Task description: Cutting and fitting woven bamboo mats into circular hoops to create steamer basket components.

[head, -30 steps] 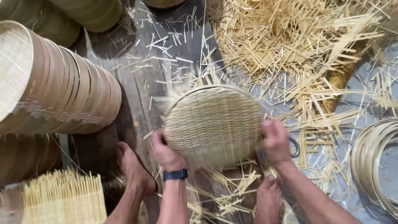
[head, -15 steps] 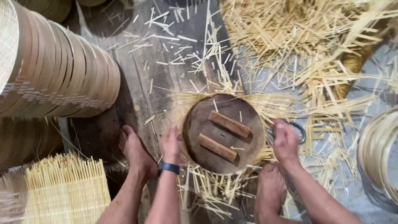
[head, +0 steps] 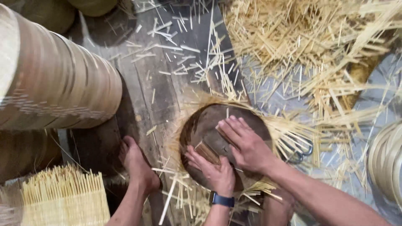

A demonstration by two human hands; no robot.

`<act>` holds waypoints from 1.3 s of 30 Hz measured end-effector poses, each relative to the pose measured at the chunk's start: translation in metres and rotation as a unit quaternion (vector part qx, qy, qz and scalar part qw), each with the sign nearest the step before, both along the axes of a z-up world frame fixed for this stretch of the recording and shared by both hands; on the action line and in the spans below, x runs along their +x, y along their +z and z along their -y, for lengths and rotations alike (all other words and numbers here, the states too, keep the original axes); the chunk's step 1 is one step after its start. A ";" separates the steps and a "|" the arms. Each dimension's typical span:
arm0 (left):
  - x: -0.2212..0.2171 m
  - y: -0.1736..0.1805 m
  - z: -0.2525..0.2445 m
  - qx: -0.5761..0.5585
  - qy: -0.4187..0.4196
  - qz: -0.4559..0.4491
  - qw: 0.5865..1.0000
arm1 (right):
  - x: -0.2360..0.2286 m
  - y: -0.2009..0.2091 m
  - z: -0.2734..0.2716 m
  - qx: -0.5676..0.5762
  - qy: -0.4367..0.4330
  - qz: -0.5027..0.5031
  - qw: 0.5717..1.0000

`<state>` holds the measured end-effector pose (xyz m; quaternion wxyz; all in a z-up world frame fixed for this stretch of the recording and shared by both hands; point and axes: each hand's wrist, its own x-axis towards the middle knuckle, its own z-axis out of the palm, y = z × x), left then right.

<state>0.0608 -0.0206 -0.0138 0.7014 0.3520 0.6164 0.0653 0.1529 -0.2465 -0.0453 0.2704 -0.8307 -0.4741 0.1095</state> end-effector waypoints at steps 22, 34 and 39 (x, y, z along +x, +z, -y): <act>0.082 -0.043 -0.005 0.494 -0.570 -0.029 0.656 | -0.002 -0.131 0.220 -0.287 -0.358 -0.101 0.883; 0.097 -0.034 0.021 0.388 -0.692 -0.142 0.592 | 0.033 -0.100 0.247 -0.357 -0.258 -0.366 0.820; 0.023 -0.049 0.126 0.544 -0.435 -0.051 0.716 | 0.024 -0.043 0.232 -0.415 -0.260 -0.240 0.838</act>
